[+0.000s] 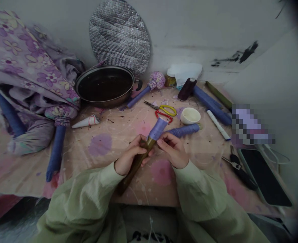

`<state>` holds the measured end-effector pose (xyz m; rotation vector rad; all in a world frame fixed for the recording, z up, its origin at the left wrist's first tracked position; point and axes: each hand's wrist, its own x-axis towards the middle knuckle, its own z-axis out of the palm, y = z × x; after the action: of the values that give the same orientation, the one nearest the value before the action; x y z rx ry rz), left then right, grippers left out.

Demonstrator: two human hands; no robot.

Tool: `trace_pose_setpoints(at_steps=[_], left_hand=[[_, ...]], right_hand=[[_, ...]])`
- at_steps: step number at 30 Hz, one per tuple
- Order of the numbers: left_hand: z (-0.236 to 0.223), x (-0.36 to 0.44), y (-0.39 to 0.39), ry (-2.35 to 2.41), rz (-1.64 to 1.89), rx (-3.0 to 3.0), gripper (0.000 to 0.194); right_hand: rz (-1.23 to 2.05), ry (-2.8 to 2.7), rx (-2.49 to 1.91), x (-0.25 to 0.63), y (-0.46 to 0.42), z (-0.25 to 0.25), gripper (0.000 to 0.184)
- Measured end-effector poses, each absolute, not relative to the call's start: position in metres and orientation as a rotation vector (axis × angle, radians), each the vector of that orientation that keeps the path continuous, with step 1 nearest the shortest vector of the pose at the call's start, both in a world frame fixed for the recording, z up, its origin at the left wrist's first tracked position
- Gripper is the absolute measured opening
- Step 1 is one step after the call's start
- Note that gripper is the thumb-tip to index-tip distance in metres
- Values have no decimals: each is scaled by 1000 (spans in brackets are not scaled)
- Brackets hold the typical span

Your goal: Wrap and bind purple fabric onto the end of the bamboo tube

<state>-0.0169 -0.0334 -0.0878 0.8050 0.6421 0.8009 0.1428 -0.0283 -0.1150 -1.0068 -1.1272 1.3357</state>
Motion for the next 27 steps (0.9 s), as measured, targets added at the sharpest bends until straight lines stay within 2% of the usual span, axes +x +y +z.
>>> trace_pose_setpoints(at_steps=[5,16,27], left_hand=[[-85,-17,-34,696,722,785,32],[-76,-19,-34,746,596,783,32],[-79,-20,-36,696,677,798,33]], right_hand=[[1309,-1203,-1016,140,-32,-107,26],[1249,-1295,-923,134,-44,-95,19],[1190,-1310,-1009,134,-44,-95,21]])
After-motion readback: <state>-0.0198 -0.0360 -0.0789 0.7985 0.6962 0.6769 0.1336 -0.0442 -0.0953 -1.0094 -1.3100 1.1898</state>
